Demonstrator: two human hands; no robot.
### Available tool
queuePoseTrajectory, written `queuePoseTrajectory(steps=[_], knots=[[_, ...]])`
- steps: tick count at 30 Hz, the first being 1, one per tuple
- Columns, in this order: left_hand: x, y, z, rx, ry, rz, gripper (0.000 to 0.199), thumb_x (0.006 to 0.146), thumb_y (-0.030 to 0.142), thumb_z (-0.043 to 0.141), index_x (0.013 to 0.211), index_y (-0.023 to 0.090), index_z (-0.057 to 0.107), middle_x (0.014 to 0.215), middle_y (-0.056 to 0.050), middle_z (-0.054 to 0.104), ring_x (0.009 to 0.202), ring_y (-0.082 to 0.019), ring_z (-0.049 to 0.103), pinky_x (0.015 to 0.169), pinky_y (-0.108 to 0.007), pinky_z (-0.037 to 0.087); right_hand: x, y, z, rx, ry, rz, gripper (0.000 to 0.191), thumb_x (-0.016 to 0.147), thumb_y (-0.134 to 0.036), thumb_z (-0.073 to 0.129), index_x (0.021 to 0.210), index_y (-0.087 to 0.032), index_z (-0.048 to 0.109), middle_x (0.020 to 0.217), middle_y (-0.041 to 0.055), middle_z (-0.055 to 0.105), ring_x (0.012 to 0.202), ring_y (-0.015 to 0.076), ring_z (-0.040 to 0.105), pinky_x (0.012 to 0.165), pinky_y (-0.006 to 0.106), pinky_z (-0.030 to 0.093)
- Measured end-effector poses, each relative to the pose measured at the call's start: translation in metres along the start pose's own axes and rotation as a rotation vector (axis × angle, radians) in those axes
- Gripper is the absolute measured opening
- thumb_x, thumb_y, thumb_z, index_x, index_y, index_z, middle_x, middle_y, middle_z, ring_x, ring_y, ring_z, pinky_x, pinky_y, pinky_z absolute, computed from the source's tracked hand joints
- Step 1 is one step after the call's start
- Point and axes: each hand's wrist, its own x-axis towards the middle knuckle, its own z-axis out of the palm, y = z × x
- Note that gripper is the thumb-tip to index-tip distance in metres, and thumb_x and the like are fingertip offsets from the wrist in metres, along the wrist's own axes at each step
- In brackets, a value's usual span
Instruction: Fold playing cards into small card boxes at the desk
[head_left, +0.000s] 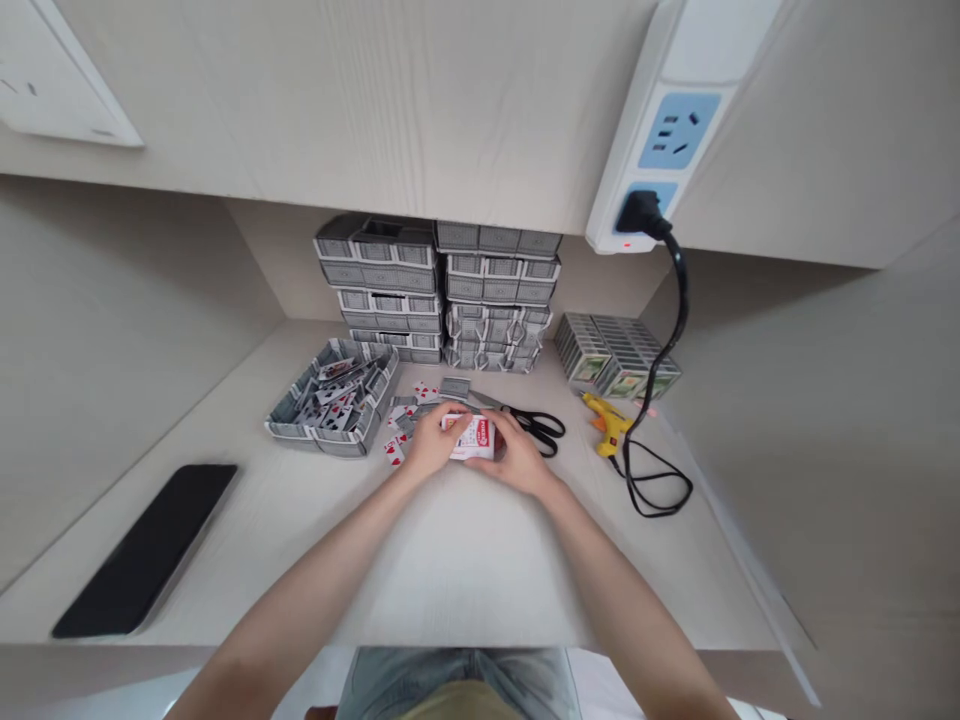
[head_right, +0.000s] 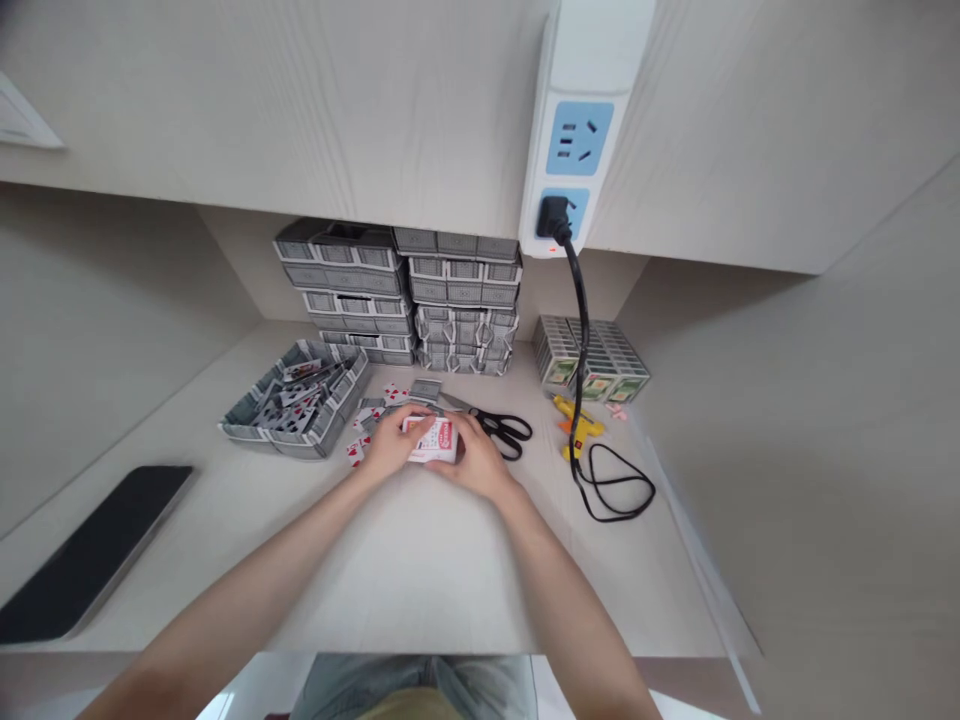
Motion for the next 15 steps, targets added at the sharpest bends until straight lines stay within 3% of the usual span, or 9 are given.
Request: queuePoseTrajectory(steps=[3, 6, 10, 15], knots=[[-0.005, 0.004, -0.004, 0.019, -0.011, -0.083, 0.024, 0.076, 0.037, 0.051, 0.089, 0.019, 0.061, 0.084, -0.002, 0.066, 0.072, -0.016, 0.059, 0.066, -0.027, 0.046, 0.000, -0.004, -0.005, 0.024, -0.027, 0.002, 0.064, 0.062, -0.042, 0.069, 0.119, -0.019, 0.048, 0.105, 0.0101, 0.055, 0.092, 0.0217, 0.055, 0.078, 0.035, 0.045], [-0.009, 0.008, -0.010, 0.132, -0.107, -0.048, 0.023, 0.075, 0.034, 0.052, 0.089, 0.019, 0.061, 0.090, -0.004, 0.064, 0.081, -0.018, 0.059, 0.074, -0.031, 0.045, -0.001, -0.007, -0.007, 0.022, -0.052, 0.032, 0.057, 0.063, -0.043, 0.068, 0.112, -0.018, 0.053, 0.095, 0.0083, 0.058, 0.075, 0.0171, 0.056, 0.066, 0.030, 0.046], [-0.018, 0.010, -0.020, 0.220, -0.116, 0.041, 0.051, 0.069, 0.033, 0.060, 0.115, 0.016, 0.046, 0.108, -0.009, 0.057, 0.101, -0.022, 0.054, 0.087, -0.037, 0.041, 0.000, -0.008, -0.007, 0.003, -0.048, 0.018, 0.054, 0.064, -0.042, 0.068, 0.110, -0.018, 0.055, 0.093, 0.0073, 0.060, 0.074, 0.0166, 0.056, 0.066, 0.029, 0.045], [-0.023, 0.016, -0.042, 0.236, -0.363, 0.110, 0.065, 0.067, 0.036, 0.063, 0.124, 0.017, 0.040, 0.121, -0.012, 0.050, 0.109, -0.023, 0.049, 0.091, -0.036, 0.039, 0.000, -0.010, -0.009, 0.015, -0.092, -0.036, 0.047, 0.061, -0.042, 0.071, 0.099, -0.018, 0.059, 0.089, 0.0060, 0.061, 0.073, 0.0169, 0.056, 0.064, 0.029, 0.046]])
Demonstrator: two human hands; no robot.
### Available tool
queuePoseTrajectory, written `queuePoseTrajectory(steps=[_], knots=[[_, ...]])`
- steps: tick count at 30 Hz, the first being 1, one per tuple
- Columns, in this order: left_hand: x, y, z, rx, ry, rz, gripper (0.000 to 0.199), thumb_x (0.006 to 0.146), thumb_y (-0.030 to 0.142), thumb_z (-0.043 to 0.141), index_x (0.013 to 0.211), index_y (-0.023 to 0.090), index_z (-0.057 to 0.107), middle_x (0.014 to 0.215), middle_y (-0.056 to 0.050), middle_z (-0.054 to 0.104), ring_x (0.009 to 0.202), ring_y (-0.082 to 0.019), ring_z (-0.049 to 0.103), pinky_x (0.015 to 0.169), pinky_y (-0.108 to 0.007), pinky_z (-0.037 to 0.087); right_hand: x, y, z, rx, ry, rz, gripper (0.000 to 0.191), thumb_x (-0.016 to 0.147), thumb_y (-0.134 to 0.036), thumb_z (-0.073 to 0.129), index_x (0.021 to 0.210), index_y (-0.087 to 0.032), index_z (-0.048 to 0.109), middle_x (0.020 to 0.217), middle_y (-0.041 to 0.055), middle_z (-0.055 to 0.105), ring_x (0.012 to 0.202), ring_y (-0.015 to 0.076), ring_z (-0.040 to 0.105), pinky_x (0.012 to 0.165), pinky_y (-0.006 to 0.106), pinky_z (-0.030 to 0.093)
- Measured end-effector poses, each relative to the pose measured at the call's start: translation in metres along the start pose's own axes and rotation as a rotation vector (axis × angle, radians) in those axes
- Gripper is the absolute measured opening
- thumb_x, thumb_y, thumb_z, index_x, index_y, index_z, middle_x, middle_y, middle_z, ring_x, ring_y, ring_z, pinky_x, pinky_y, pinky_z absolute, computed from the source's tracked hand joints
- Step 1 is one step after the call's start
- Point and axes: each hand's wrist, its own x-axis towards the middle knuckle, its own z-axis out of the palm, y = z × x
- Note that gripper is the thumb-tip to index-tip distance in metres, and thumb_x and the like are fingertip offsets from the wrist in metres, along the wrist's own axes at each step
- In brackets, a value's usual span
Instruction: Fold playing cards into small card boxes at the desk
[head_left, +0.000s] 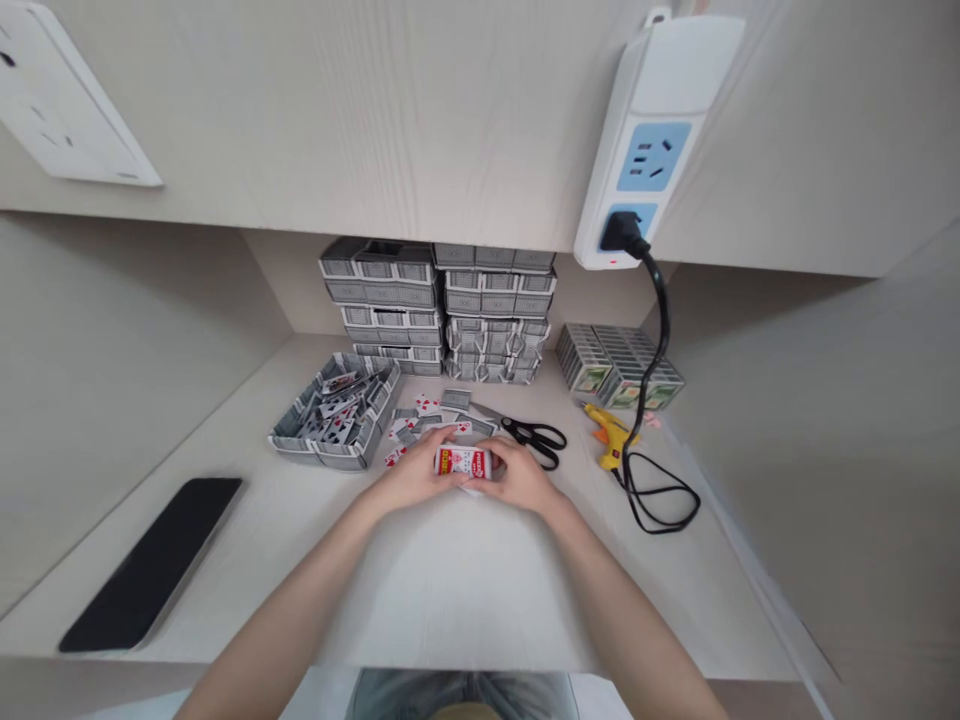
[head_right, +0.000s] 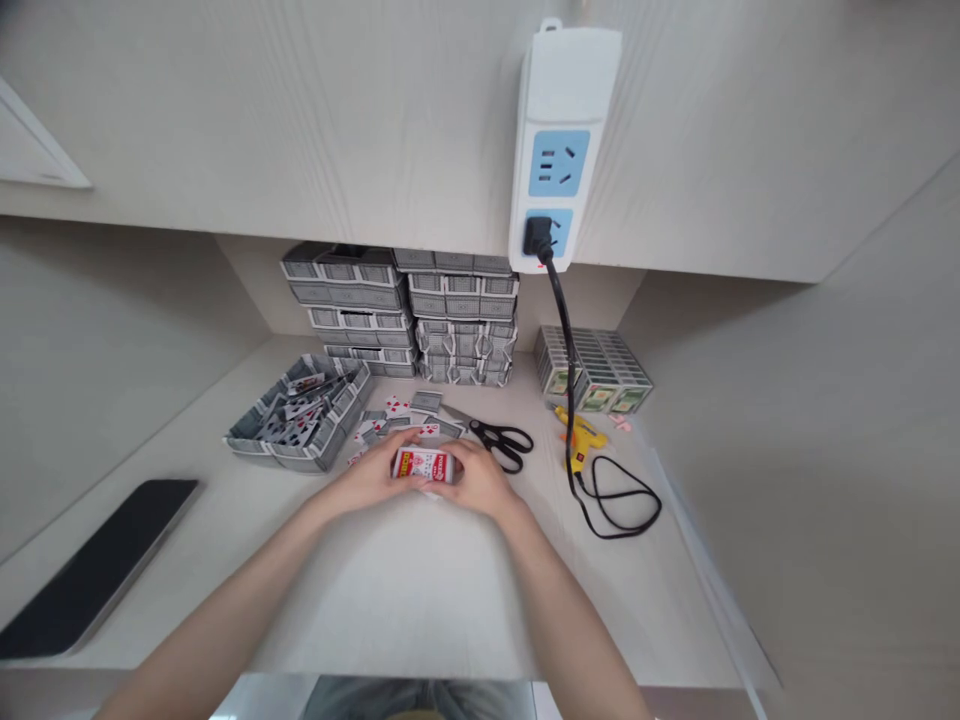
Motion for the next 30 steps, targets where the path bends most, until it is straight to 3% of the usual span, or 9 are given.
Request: queuePoseTrajectory(steps=[4, 12, 15, 18, 21, 26, 30], knots=[[-0.003, 0.001, -0.015, -0.027, -0.115, 0.047, 0.074, 0.059, 0.036, 0.070, 0.126, 0.023, 0.040, 0.126, -0.008, 0.048, 0.112, -0.024, 0.047, 0.092, -0.035, 0.039, 0.000, 0.000, -0.002, 0.006, -0.014, -0.017, 0.044, 0.064, -0.043, 0.068, 0.099, -0.018, 0.060, 0.090, 0.0066, 0.062, 0.073, 0.0172, 0.056, 0.065, 0.030, 0.046], [-0.005, -0.001, -0.014, 0.110, -0.054, 0.058, 0.065, 0.059, 0.028, 0.070, 0.119, 0.024, 0.046, 0.118, -0.007, 0.050, 0.111, -0.024, 0.047, 0.094, -0.037, 0.037, 0.000, -0.002, -0.004, -0.023, 0.020, -0.008, 0.044, 0.067, -0.043, 0.066, 0.102, -0.017, 0.059, 0.092, 0.0081, 0.062, 0.084, 0.0202, 0.057, 0.076, 0.034, 0.045], [-0.008, -0.002, -0.016, 0.113, -0.099, 0.040, 0.081, 0.051, 0.032, 0.075, 0.124, 0.026, 0.042, 0.120, -0.007, 0.048, 0.111, -0.026, 0.047, 0.093, -0.038, 0.038, 0.000, -0.002, -0.005, -0.021, -0.005, 0.007, 0.047, 0.066, -0.045, 0.066, 0.103, -0.017, 0.059, 0.094, 0.0088, 0.061, 0.085, 0.0207, 0.057, 0.077, 0.035, 0.045], [-0.012, -0.004, -0.019, 0.102, -0.144, 0.017, 0.095, 0.044, 0.031, 0.078, 0.128, 0.028, 0.036, 0.125, -0.007, 0.043, 0.112, -0.027, 0.045, 0.092, -0.037, 0.039, -0.001, -0.001, -0.006, -0.015, -0.067, -0.015, 0.062, 0.058, -0.048, 0.071, 0.109, -0.017, 0.056, 0.101, 0.0103, 0.059, 0.094, 0.0235, 0.054, 0.083, 0.037, 0.043], [-0.014, -0.007, -0.018, 0.066, -0.151, 0.035, 0.086, 0.050, 0.024, 0.074, 0.128, 0.029, 0.038, 0.125, -0.007, 0.045, 0.114, -0.026, 0.045, 0.093, -0.036, 0.039, -0.002, -0.003, -0.006, -0.031, -0.133, -0.033, 0.079, 0.048, -0.046, 0.077, 0.117, -0.019, 0.051, 0.109, 0.0111, 0.054, 0.101, 0.0261, 0.050, 0.087, 0.040, 0.040], [-0.012, -0.004, -0.011, 0.045, -0.109, 0.067, 0.066, 0.055, 0.016, 0.068, 0.118, 0.025, 0.048, 0.120, -0.006, 0.050, 0.113, -0.025, 0.046, 0.095, -0.037, 0.037, -0.004, -0.009, -0.001, -0.022, -0.141, -0.018, 0.061, 0.058, -0.029, 0.074, 0.114, -0.020, 0.052, 0.106, 0.0086, 0.054, 0.097, 0.0226, 0.052, 0.085, 0.037, 0.042], [-0.011, 0.003, -0.004, 0.046, -0.098, 0.111, 0.053, 0.058, 0.016, 0.065, 0.110, 0.024, 0.053, 0.108, -0.006, 0.055, 0.105, -0.024, 0.050, 0.091, -0.037, 0.040, -0.004, -0.008, -0.001, 0.033, -0.138, -0.006, 0.062, 0.056, -0.034, 0.075, 0.112, -0.019, 0.053, 0.104, 0.0085, 0.056, 0.096, 0.0230, 0.053, 0.085, 0.037, 0.042]])
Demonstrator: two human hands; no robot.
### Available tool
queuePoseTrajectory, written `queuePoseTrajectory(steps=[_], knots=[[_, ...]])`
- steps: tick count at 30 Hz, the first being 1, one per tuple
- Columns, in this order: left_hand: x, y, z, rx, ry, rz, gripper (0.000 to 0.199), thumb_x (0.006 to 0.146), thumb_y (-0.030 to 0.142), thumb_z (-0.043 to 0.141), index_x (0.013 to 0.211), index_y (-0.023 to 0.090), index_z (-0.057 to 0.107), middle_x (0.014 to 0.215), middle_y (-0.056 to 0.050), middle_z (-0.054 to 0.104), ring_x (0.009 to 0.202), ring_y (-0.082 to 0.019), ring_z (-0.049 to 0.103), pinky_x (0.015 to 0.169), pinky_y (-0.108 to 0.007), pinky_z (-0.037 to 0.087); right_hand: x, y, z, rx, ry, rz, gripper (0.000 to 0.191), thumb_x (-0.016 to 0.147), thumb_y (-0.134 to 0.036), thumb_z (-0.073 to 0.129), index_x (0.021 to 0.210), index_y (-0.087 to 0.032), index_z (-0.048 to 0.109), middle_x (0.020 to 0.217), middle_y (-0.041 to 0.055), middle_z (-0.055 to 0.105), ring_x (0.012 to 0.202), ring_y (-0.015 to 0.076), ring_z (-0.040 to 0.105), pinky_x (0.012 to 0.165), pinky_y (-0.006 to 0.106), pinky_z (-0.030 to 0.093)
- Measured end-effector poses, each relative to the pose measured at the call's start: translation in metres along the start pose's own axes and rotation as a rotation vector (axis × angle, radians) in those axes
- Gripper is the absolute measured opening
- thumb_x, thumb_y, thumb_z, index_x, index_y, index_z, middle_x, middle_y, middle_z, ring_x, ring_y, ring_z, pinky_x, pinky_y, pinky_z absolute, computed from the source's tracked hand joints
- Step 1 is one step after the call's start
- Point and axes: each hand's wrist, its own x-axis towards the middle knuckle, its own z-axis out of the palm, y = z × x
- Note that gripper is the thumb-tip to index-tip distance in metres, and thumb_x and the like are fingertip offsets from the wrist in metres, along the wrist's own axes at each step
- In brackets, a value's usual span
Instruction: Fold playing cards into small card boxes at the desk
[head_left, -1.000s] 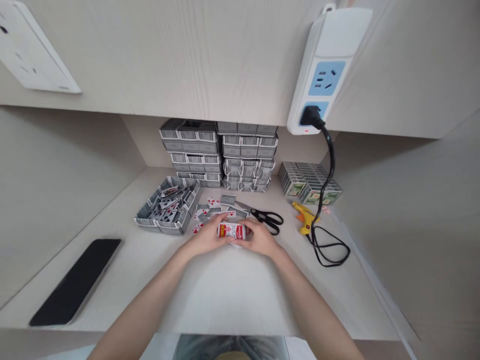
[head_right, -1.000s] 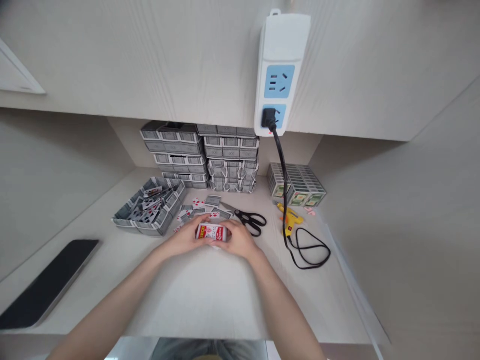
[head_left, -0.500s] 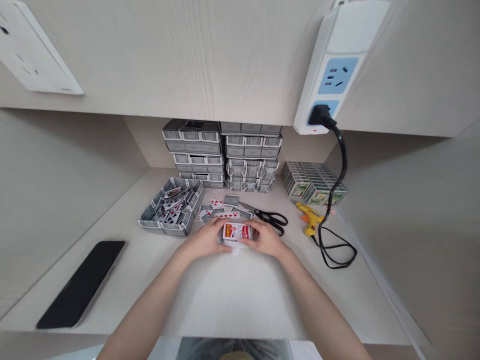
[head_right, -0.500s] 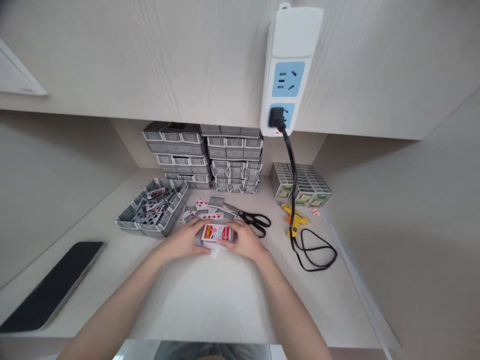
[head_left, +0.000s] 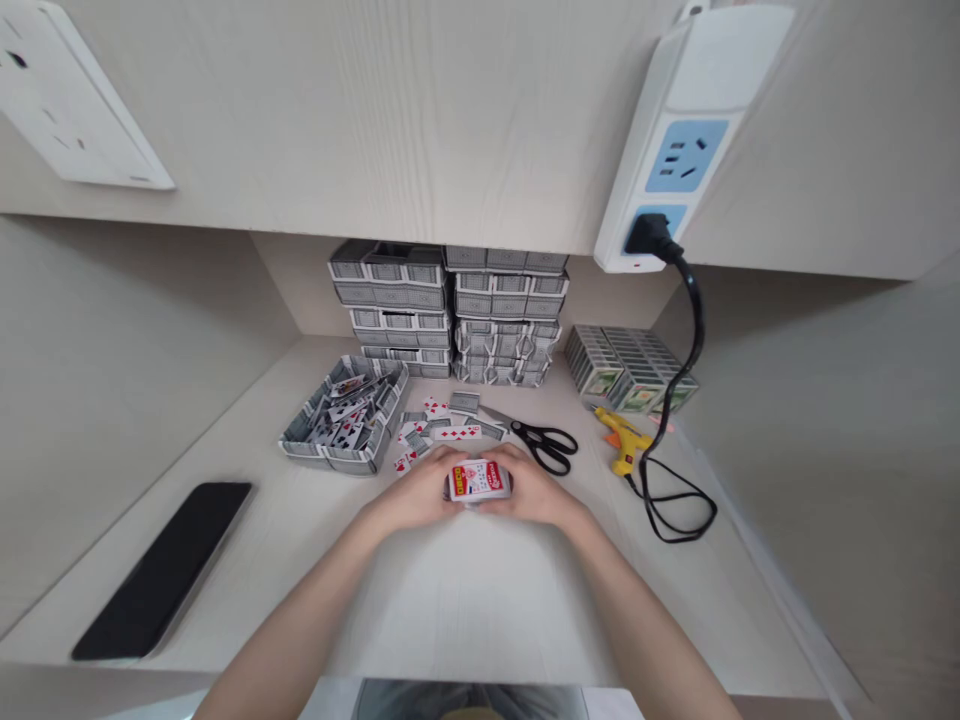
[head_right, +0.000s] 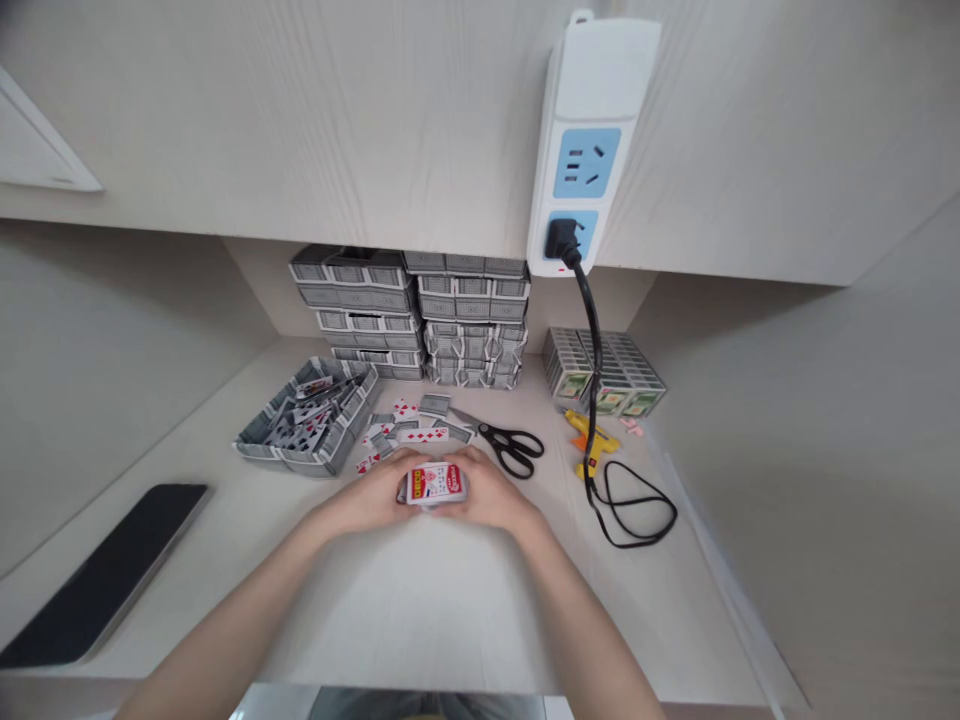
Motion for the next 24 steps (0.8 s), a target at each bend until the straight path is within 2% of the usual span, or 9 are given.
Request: queuePoseTrajectory(steps=[3, 8, 11, 14, 17, 20, 24], knots=[[0.000, 0.006, 0.005, -0.013, 0.034, 0.017, 0.047, 0.060, 0.012, 0.062, 0.105, 0.024, 0.055, 0.104, -0.006, 0.054, 0.101, -0.023, 0.051, 0.088, -0.035, 0.042, 0.000, 0.004, -0.003, 0.039, 0.000, 0.036, 0.061, 0.059, -0.040, 0.073, 0.113, -0.019, 0.053, 0.106, 0.0091, 0.057, 0.097, 0.0236, 0.054, 0.085, 0.038, 0.042], [0.000, 0.015, 0.016, -0.013, 0.078, 0.008, 0.060, 0.062, 0.004, 0.055, 0.117, 0.024, 0.045, 0.116, -0.007, 0.043, 0.109, -0.022, 0.045, 0.093, -0.036, 0.040, 0.001, 0.009, -0.004, 0.031, 0.039, 0.125, 0.058, 0.059, -0.038, 0.073, 0.110, -0.018, 0.054, 0.104, 0.0085, 0.059, 0.095, 0.0239, 0.056, 0.081, 0.037, 0.043], [-0.001, 0.022, 0.023, -0.029, 0.119, 0.007, 0.073, 0.065, 0.001, 0.050, 0.130, 0.027, 0.030, 0.131, -0.007, 0.028, 0.120, -0.023, 0.036, 0.098, -0.037, 0.036, 0.002, 0.004, -0.001, -0.064, 0.112, 0.151, 0.044, 0.062, -0.035, 0.071, 0.100, -0.018, 0.056, 0.094, 0.0068, 0.059, 0.087, 0.0229, 0.057, 0.075, 0.035, 0.045], [0.000, 0.025, 0.030, -0.073, 0.176, 0.034, 0.080, 0.068, 0.004, 0.049, 0.136, 0.025, 0.013, 0.137, -0.010, 0.019, 0.129, -0.024, 0.022, 0.104, -0.040, 0.027, 0.003, -0.004, 0.004, -0.221, 0.216, 0.179, 0.031, 0.069, -0.027, 0.066, 0.097, -0.018, 0.054, 0.096, 0.0084, 0.056, 0.087, 0.0240, 0.055, 0.072, 0.036, 0.045], [0.004, 0.019, 0.038, -0.139, 0.251, 0.031, 0.065, 0.076, 0.008, 0.042, 0.133, 0.021, 0.015, 0.130, -0.013, 0.031, 0.126, -0.021, 0.028, 0.104, -0.042, 0.027, 0.003, -0.011, 0.008, -0.330, 0.227, 0.145, 0.027, 0.073, -0.020, 0.060, 0.100, -0.020, 0.052, 0.100, 0.0101, 0.053, 0.092, 0.0268, 0.050, 0.076, 0.040, 0.044], [0.009, 0.008, 0.046, -0.168, 0.290, 0.008, 0.041, 0.081, 0.011, 0.038, 0.120, 0.020, 0.030, 0.119, -0.011, 0.042, 0.117, -0.019, 0.039, 0.099, -0.041, 0.032, 0.002, -0.010, 0.010, -0.351, 0.220, 0.125, 0.031, 0.075, -0.022, 0.058, 0.105, -0.022, 0.050, 0.103, 0.0109, 0.052, 0.097, 0.0300, 0.045, 0.081, 0.046, 0.041], [0.011, 0.002, 0.051, -0.220, 0.429, -0.048, 0.034, 0.082, 0.016, 0.040, 0.113, 0.020, 0.029, 0.114, -0.010, 0.043, 0.110, -0.019, 0.043, 0.094, -0.039, 0.037, 0.003, 0.000, 0.013, -0.193, 0.273, 0.140, 0.049, 0.076, -0.025, 0.057, 0.121, -0.018, 0.037, 0.112, 0.0133, 0.046, 0.103, 0.0278, 0.045, 0.084, 0.044, 0.041]])
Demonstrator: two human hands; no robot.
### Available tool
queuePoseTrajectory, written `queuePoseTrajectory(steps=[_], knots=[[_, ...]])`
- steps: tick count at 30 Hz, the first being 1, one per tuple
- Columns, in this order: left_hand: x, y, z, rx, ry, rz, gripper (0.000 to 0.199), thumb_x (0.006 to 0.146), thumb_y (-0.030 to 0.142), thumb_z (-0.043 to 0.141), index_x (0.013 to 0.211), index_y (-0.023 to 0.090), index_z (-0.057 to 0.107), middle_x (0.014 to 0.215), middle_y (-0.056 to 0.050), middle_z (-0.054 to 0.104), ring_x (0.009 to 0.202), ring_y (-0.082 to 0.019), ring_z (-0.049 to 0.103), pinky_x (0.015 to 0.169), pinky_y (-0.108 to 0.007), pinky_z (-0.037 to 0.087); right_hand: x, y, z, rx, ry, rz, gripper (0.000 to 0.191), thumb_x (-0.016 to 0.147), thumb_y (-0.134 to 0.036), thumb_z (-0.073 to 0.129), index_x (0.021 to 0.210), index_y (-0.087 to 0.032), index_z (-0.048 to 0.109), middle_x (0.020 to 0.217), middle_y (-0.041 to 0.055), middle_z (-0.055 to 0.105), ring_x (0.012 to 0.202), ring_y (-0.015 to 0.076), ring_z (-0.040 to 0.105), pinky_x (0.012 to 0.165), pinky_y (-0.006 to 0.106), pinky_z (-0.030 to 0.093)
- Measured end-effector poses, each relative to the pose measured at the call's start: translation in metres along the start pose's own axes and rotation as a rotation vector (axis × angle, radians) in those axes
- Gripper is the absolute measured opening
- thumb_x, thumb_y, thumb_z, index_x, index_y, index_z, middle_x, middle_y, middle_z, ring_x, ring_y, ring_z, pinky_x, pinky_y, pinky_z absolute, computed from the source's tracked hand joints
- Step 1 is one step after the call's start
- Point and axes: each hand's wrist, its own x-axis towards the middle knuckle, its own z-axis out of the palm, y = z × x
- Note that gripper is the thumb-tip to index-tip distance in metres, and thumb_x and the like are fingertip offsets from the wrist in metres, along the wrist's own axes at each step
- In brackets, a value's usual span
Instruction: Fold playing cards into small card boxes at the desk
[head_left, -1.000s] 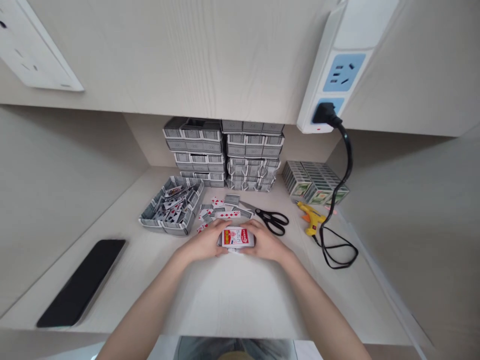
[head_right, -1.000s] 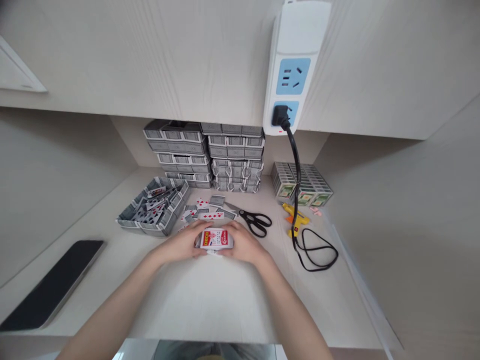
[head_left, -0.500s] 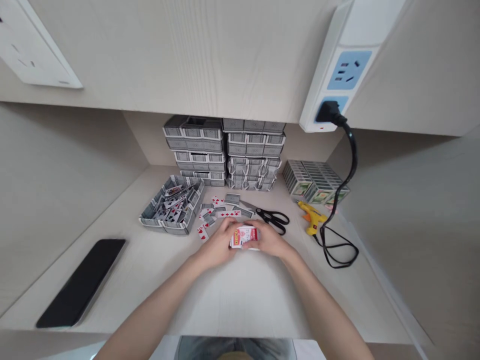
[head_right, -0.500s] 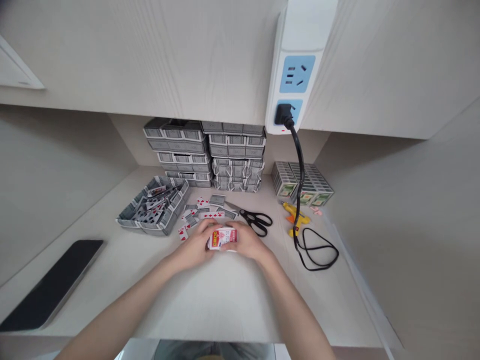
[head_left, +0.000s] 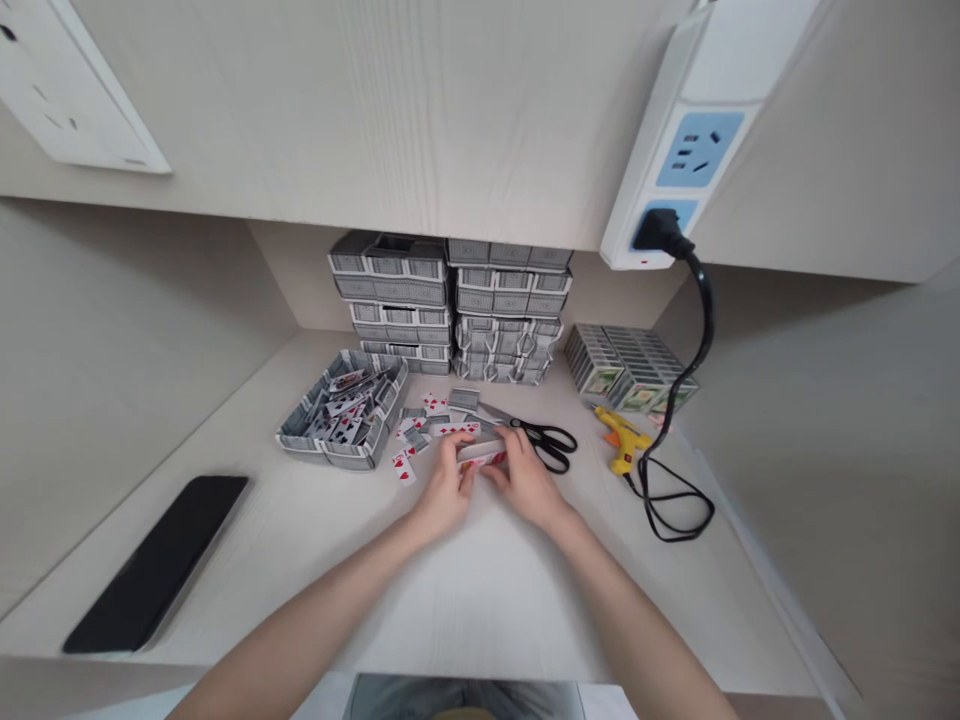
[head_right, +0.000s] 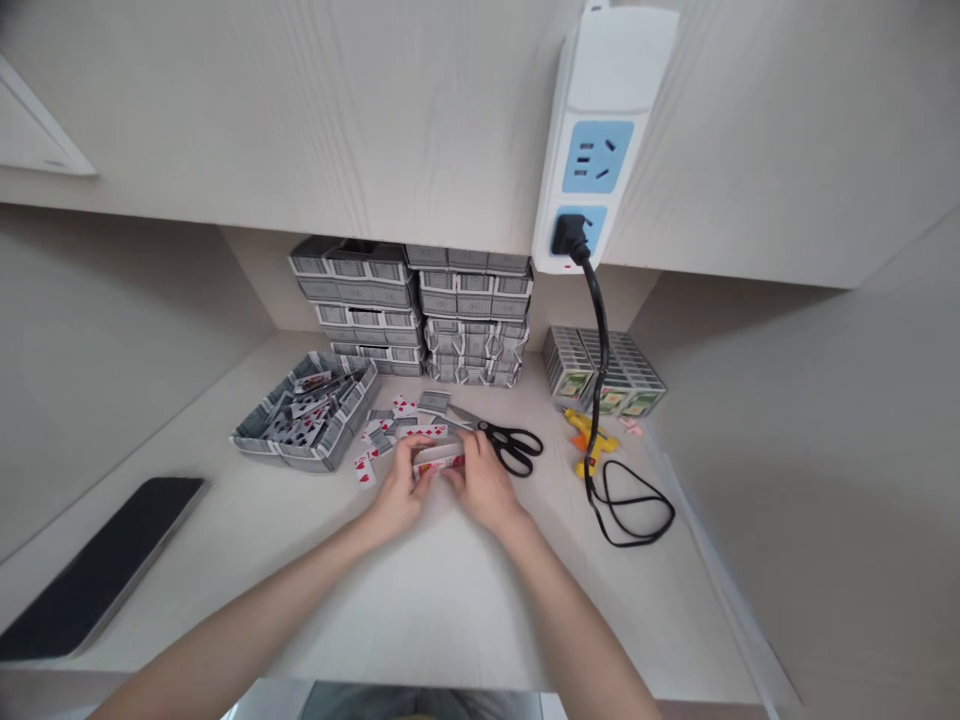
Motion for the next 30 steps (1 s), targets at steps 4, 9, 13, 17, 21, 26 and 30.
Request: queuePoseTrajectory(steps=[4, 9, 13, 17, 21, 26, 30], knots=[[-0.001, 0.002, -0.002, -0.038, 0.088, -0.015, 0.038, 0.081, 0.013, 0.039, 0.116, 0.021, 0.025, 0.114, -0.010, 0.041, 0.107, -0.018, 0.045, 0.093, -0.038, 0.037, 0.000, 0.006, 0.011, 0.188, 0.052, 0.116, 0.050, 0.076, -0.026, 0.056, 0.121, -0.016, 0.035, 0.099, 0.0100, 0.052, 0.082, 0.0206, 0.054, 0.072, 0.036, 0.046], [0.001, -0.001, -0.003, 0.064, 0.022, 0.049, 0.037, 0.076, 0.007, 0.040, 0.110, 0.021, 0.035, 0.109, -0.008, 0.042, 0.108, -0.019, 0.041, 0.094, -0.040, 0.035, -0.002, 0.004, 0.012, 0.235, -0.048, 0.109, 0.048, 0.077, -0.022, 0.052, 0.121, -0.017, 0.034, 0.080, 0.0033, 0.057, 0.059, 0.0147, 0.051, 0.057, 0.029, 0.044], [0.003, -0.004, -0.002, 0.080, 0.055, 0.065, 0.038, 0.077, 0.007, 0.042, 0.112, 0.020, 0.034, 0.108, -0.009, 0.042, 0.107, -0.019, 0.042, 0.093, -0.039, 0.036, 0.000, 0.003, 0.005, 0.141, -0.046, 0.000, 0.042, 0.080, -0.019, 0.047, 0.121, -0.023, 0.039, 0.102, 0.0077, 0.055, 0.082, 0.0194, 0.055, 0.071, 0.033, 0.046], [0.002, -0.002, -0.002, 0.138, -0.003, 0.059, 0.031, 0.077, 0.006, 0.041, 0.106, 0.019, 0.040, 0.105, -0.008, 0.043, 0.104, -0.019, 0.043, 0.092, -0.038, 0.037, 0.000, 0.005, 0.005, 0.134, -0.069, -0.071, 0.030, 0.082, -0.016, 0.043, 0.111, -0.023, 0.047, 0.103, 0.0081, 0.053, 0.096, 0.0215, 0.052, 0.081, 0.037, 0.044], [0.003, 0.002, -0.007, 0.166, 0.012, 0.077, 0.029, 0.078, 0.005, 0.038, 0.104, 0.018, 0.040, 0.105, -0.008, 0.042, 0.104, -0.018, 0.042, 0.091, -0.036, 0.038, 0.000, 0.007, 0.008, 0.169, -0.008, -0.079, 0.028, 0.084, -0.016, 0.040, 0.110, -0.022, 0.046, 0.105, 0.0094, 0.052, 0.099, 0.0216, 0.052, 0.084, 0.038, 0.043], [0.007, 0.000, -0.010, 0.207, -0.032, 0.060, 0.033, 0.075, 0.004, 0.041, 0.105, 0.018, 0.039, 0.104, -0.008, 0.042, 0.104, -0.019, 0.042, 0.091, -0.037, 0.038, 0.000, 0.004, 0.008, 0.169, 0.000, -0.092, 0.033, 0.084, -0.015, 0.040, 0.116, -0.021, 0.044, 0.105, 0.0097, 0.052, 0.100, 0.0216, 0.051, 0.085, 0.039, 0.043], [0.008, 0.001, -0.014, 0.223, -0.021, 0.053, 0.037, 0.075, 0.006, 0.044, 0.110, 0.018, 0.038, 0.107, -0.008, 0.041, 0.106, -0.019, 0.042, 0.093, -0.037, 0.038, 0.000, 0.004, 0.007, 0.168, 0.016, -0.047, 0.037, 0.082, -0.021, 0.045, 0.120, -0.021, 0.043, 0.109, 0.0113, 0.048, 0.097, 0.0221, 0.051, 0.082, 0.038, 0.044]])
